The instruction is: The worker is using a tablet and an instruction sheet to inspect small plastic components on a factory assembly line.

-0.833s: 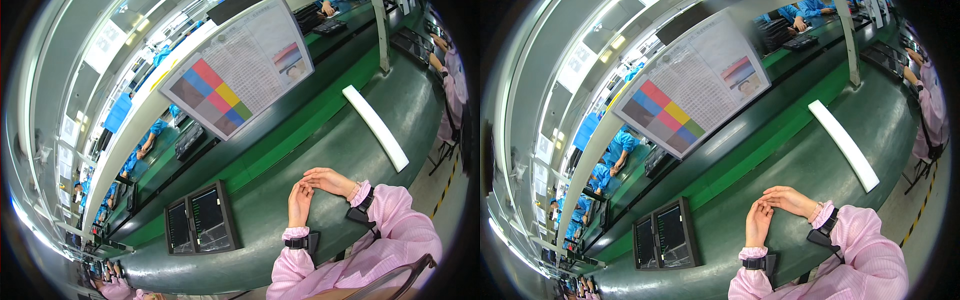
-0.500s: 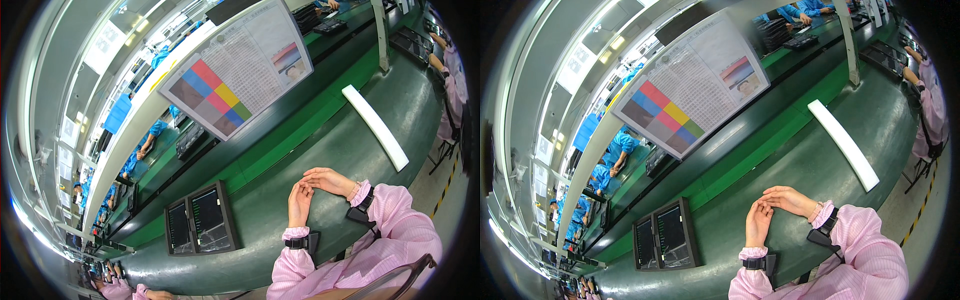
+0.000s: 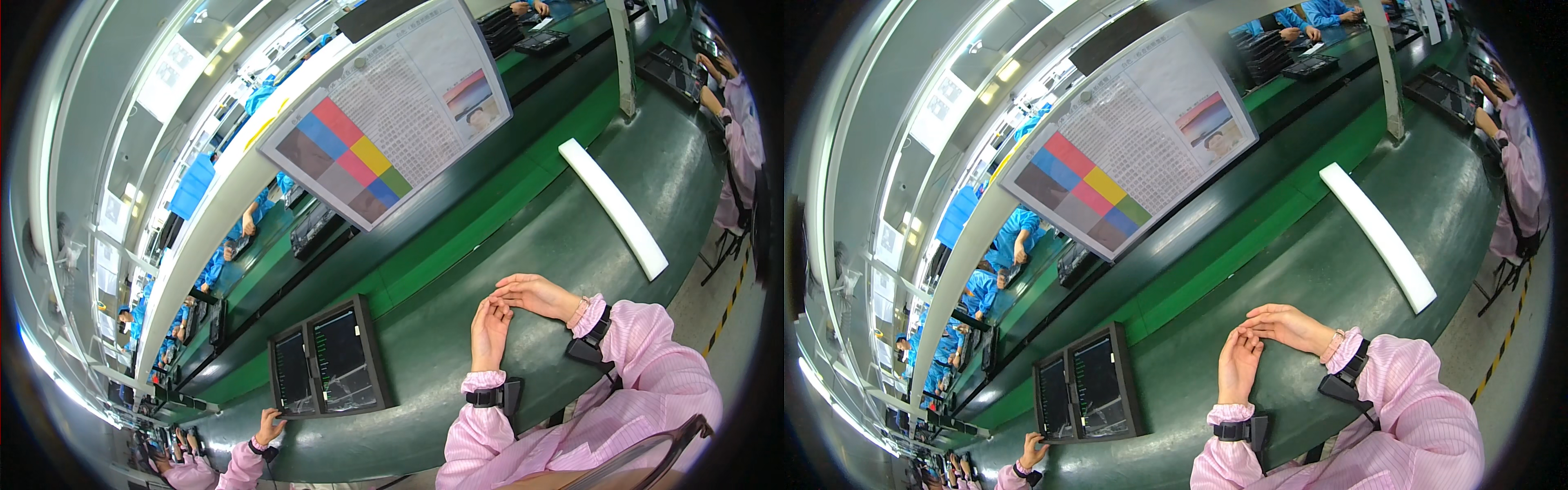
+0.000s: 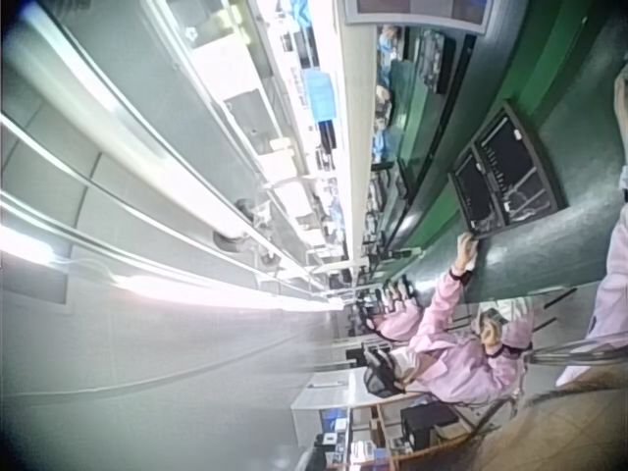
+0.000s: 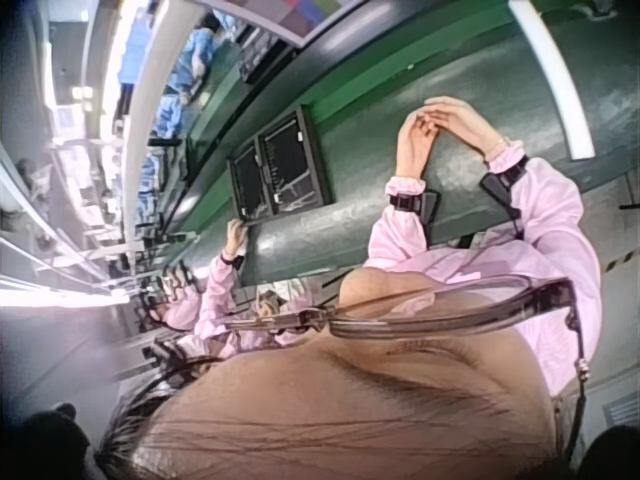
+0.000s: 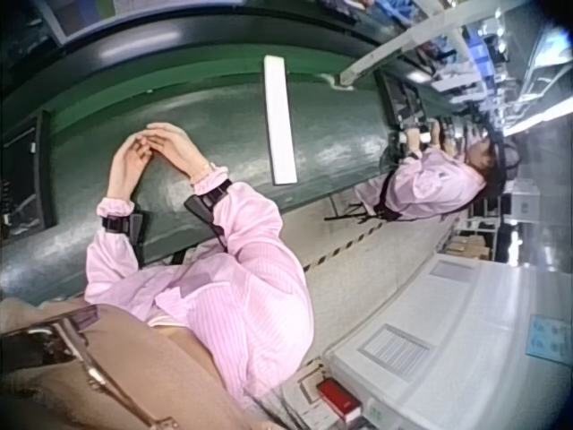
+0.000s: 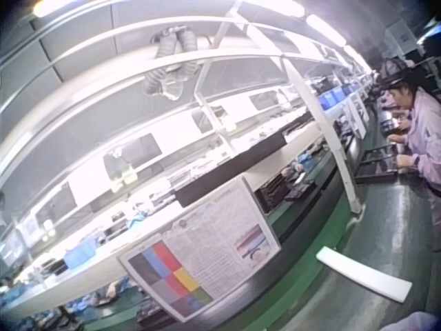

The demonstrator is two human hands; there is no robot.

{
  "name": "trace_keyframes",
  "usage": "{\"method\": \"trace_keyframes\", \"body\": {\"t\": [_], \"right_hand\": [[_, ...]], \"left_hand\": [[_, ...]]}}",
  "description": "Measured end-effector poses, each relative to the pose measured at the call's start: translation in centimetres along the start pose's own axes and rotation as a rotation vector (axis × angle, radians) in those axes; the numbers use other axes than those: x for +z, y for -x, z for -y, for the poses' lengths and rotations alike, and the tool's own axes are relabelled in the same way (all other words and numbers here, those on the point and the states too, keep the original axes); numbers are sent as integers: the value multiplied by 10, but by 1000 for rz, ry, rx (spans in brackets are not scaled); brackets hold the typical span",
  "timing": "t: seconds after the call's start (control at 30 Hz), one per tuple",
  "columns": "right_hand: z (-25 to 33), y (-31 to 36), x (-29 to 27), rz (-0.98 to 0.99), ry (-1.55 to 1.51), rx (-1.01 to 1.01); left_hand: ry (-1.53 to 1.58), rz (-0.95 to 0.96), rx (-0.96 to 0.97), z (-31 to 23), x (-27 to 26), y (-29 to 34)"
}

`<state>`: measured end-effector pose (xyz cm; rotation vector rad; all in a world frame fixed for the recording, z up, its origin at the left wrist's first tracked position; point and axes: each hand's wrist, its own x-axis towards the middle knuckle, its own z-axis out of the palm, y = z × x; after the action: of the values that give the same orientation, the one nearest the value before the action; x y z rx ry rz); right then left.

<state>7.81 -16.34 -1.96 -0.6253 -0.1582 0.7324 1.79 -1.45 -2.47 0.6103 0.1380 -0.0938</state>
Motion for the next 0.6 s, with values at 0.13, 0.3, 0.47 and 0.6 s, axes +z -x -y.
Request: {"method": "trace_keyframes", "body": {"t": [0.13,0.3,0.47,0.6], "right_hand": [[0,0,0,3,-10,-1],[0,0,0,-11,-13,2],[0,1,0,-8,-20,0],[0,1,0,1,-20,-4]], "left_hand": [[1,-8,-7,0,0,0],[0,-14,-4,-1,2,0],[1,-3,-19,-2,4,1],[-1,6,-11,-1,3,0]]}}
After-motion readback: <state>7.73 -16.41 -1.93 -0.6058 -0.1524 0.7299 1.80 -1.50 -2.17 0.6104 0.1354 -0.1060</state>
